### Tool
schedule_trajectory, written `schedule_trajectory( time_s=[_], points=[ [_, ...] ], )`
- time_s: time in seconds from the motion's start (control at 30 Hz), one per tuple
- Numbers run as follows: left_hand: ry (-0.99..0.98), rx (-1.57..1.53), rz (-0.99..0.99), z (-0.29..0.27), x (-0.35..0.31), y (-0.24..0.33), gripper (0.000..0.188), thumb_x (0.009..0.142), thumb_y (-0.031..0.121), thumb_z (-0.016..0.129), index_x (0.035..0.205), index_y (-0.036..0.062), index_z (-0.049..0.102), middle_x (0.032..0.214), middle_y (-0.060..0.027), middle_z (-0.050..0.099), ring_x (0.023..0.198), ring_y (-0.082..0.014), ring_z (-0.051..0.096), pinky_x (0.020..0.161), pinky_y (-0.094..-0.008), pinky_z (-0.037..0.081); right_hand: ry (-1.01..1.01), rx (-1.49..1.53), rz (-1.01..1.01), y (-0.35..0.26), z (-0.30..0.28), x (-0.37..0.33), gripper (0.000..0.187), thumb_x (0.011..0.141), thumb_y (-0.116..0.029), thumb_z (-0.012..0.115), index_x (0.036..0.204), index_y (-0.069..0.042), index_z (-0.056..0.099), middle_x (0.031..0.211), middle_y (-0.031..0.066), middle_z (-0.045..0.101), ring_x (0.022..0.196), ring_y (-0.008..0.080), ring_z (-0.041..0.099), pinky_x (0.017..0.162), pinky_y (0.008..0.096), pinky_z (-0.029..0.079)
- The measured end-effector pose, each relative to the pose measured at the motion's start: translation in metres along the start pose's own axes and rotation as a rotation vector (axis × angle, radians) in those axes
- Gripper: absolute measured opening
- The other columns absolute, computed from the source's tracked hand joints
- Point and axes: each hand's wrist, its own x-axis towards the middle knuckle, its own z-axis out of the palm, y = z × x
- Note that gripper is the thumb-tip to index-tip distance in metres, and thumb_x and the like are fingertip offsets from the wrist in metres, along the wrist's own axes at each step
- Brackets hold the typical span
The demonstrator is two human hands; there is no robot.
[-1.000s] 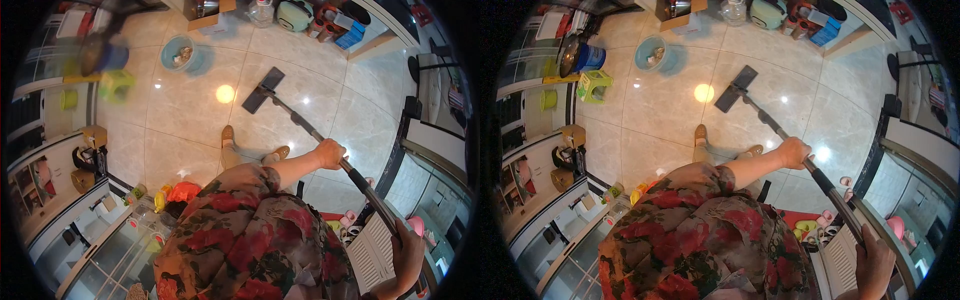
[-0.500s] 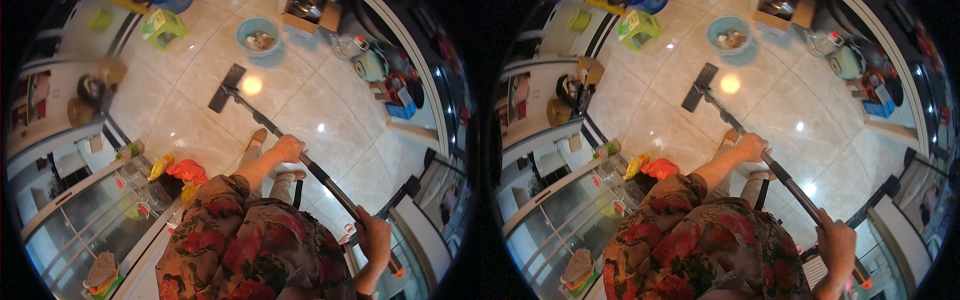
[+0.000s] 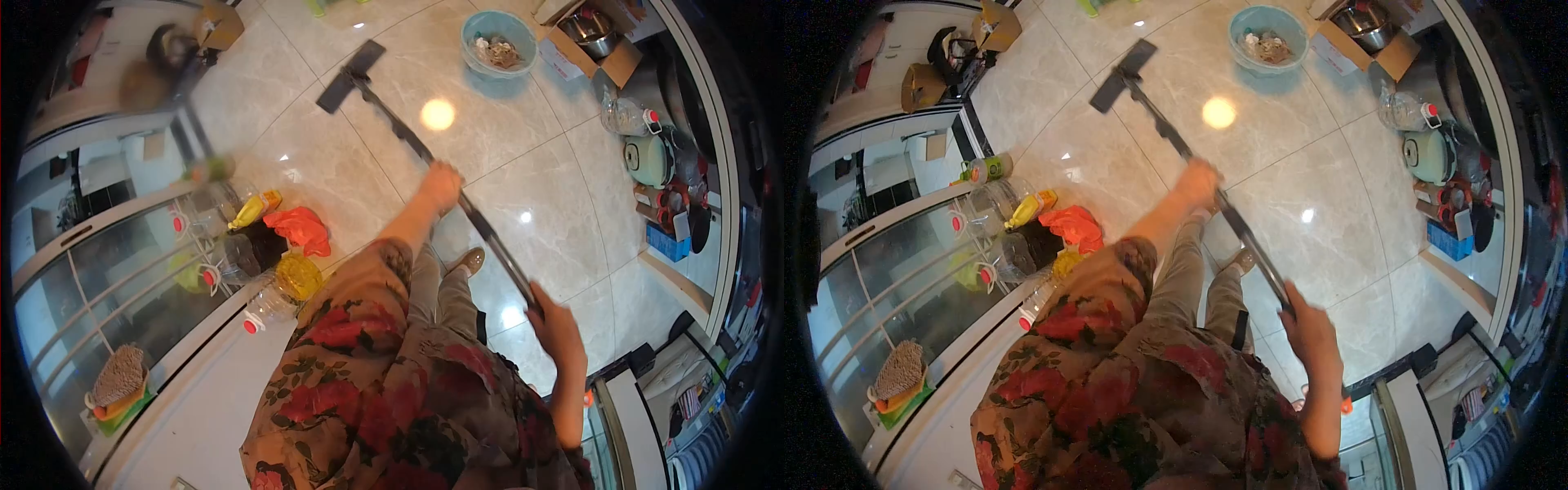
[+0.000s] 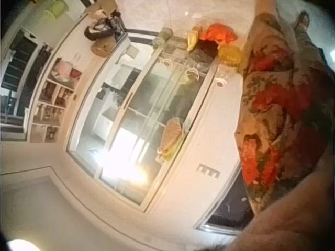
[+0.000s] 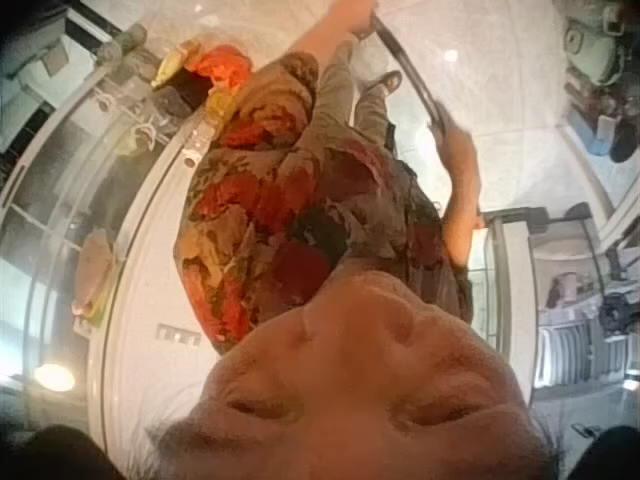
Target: Mopping the tiled floor of a residence, including the living area and bathroom.
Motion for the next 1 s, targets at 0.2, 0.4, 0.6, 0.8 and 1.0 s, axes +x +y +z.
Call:
schedule_trajectory(
  time_s=[0.2, 0.4, 0.6, 0.8, 1.0],
  points=[
    [-0.267, -0.237, 0.231, 0.022, -0.075, 0.158, 0.012, 0.064, 0.016, 0.057, 0.072, 0.0117, 0.065, 0.075, -0.0113, 0.063, 0.073, -0.0286, 0.062, 0.065, -0.0421, 0.048, -0.070, -0.111, 0.189, 0.043, -0.021, -0.151, 0.049, 0.074, -0.014, 0.063, 0.121, -0.011, 0.049, 0.074, 0.0244, 0.058, 0.070, 0.0413, 0.056, 0.062, 0.0451, 0.044],
    [-0.092, -0.538, 0.284, -0.030, -0.070, 0.182, 0.022, 0.078, 0.027, 0.055, 0.072, 0.0066, 0.060, 0.068, -0.0149, 0.062, 0.068, -0.0326, 0.060, 0.067, -0.0419, 0.047, 0.088, -0.205, 0.199, 0.024, -0.055, -0.177, 0.044, 0.072, -0.006, 0.063, 0.115, -0.004, 0.054, 0.079, 0.0222, 0.060, 0.070, 0.0370, 0.059, 0.061, 0.0394, 0.046],
    [0.159, -0.429, 0.169, -0.013, -0.043, 0.042, 0.014, 0.076, 0.022, 0.054, 0.074, 0.0089, 0.059, 0.066, -0.0105, 0.060, 0.064, -0.0287, 0.059, 0.062, -0.0399, 0.045, 0.075, -0.346, 0.014, -0.037, -0.047, -0.062, 0.044, 0.076, -0.016, 0.062, 0.118, -0.011, 0.051, 0.070, 0.0200, 0.058, 0.066, 0.0385, 0.056, 0.060, 0.0457, 0.044],
    [0.221, -0.086, -0.289, -0.057, -0.003, -0.174, 0.028, 0.071, 0.011, 0.054, 0.098, 0.0125, 0.063, 0.091, -0.0065, 0.059, 0.095, -0.0237, 0.053, 0.094, -0.0463, 0.034, 0.091, -0.427, -0.172, -0.172, -0.047, 0.126, 0.044, 0.079, -0.019, 0.059, 0.122, -0.013, 0.048, 0.072, 0.0205, 0.059, 0.069, 0.0391, 0.056, 0.062, 0.0463, 0.044],
    [0.249, -0.127, -0.400, -0.099, -0.007, -0.284, 0.018, 0.076, 0.016, 0.056, 0.092, 0.0106, 0.062, 0.085, -0.0091, 0.060, 0.093, -0.0261, 0.053, 0.090, -0.0442, 0.035, 0.031, -0.338, -0.247, -0.284, -0.072, 0.192, 0.044, 0.080, -0.015, 0.059, 0.122, -0.010, 0.048, 0.076, 0.0215, 0.060, 0.072, 0.0383, 0.058, 0.063, 0.0417, 0.046]
  ],
)
